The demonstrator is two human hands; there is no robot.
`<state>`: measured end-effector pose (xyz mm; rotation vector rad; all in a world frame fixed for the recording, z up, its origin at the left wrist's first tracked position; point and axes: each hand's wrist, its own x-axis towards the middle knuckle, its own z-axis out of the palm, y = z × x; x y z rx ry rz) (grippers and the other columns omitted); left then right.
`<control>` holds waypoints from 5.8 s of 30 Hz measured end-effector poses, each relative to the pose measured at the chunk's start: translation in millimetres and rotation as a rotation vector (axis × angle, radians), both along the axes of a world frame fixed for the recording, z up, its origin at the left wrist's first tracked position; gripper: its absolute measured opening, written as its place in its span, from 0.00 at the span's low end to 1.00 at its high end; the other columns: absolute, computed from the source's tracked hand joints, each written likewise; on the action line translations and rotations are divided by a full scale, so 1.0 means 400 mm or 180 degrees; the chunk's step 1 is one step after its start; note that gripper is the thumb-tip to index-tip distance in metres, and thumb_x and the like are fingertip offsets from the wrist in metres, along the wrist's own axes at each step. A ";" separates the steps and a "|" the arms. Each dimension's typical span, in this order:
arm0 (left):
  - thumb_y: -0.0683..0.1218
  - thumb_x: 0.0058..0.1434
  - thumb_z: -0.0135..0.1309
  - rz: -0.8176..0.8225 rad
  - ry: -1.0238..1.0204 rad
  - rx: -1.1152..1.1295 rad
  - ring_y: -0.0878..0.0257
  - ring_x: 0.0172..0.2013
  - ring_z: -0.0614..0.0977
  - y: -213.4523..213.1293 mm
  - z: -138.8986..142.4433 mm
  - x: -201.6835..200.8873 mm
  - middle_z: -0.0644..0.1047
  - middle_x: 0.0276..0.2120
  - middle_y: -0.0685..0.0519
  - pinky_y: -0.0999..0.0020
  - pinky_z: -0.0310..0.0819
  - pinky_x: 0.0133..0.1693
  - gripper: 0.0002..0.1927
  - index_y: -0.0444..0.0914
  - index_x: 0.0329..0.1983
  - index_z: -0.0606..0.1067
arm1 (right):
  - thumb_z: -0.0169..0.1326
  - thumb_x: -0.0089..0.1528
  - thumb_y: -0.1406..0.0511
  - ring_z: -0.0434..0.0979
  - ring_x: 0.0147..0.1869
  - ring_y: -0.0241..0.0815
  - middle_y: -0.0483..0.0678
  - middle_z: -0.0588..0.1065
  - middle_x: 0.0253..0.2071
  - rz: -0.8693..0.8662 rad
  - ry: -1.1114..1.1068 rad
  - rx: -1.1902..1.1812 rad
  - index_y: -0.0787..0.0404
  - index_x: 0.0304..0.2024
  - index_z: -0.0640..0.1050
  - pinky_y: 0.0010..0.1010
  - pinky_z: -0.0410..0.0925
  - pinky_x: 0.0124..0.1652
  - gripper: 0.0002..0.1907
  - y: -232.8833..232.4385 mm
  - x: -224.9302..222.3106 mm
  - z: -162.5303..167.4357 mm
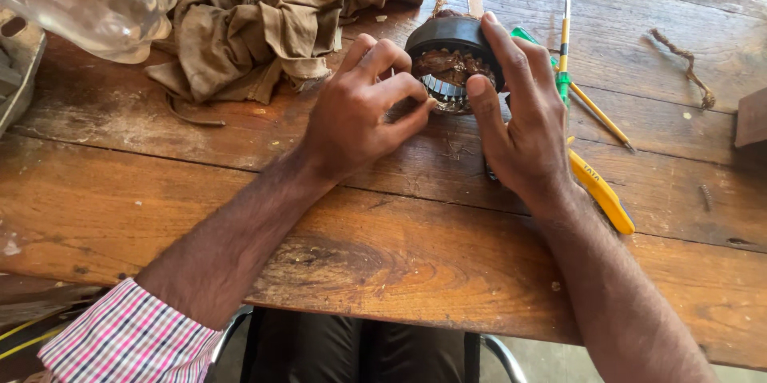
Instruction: The person uses a screwdriver and pliers to scrape and adjust the windings of a cylindrical electrical component on a wooden table. They rotate the component and continue scraping with the screwdriver, then use pliers to pull and reposition parts of the windings.
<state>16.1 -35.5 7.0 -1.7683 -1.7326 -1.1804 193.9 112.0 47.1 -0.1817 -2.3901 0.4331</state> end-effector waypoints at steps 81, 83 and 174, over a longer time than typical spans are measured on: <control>0.49 0.76 0.48 -0.0164 -0.0757 0.0085 0.46 0.68 0.73 -0.023 0.056 0.011 0.69 0.69 0.41 0.47 0.67 0.68 0.10 0.40 0.55 0.71 | 0.66 0.63 0.68 0.78 0.67 0.53 0.59 0.76 0.61 0.0175 0.0367 -0.0005 0.64 0.58 0.75 0.40 0.73 0.63 0.23 -0.028 -0.005 0.026; 0.49 0.76 0.49 -0.0154 -0.0743 0.0108 0.46 0.68 0.73 -0.026 0.058 0.012 0.69 0.69 0.41 0.47 0.67 0.68 0.10 0.40 0.55 0.72 | 0.66 0.63 0.68 0.78 0.67 0.53 0.59 0.76 0.61 0.0162 0.0388 0.0003 0.64 0.58 0.75 0.40 0.73 0.63 0.23 -0.027 -0.005 0.026; 0.41 0.57 0.64 0.0737 0.0063 0.0871 0.55 0.54 0.75 -0.013 0.070 0.017 0.76 0.50 0.53 0.54 0.72 0.54 0.08 0.39 0.35 0.75 | 0.66 0.64 0.67 0.77 0.64 0.54 0.60 0.68 0.66 0.0299 0.0027 0.0291 0.62 0.71 0.65 0.39 0.76 0.57 0.36 -0.033 -0.016 0.011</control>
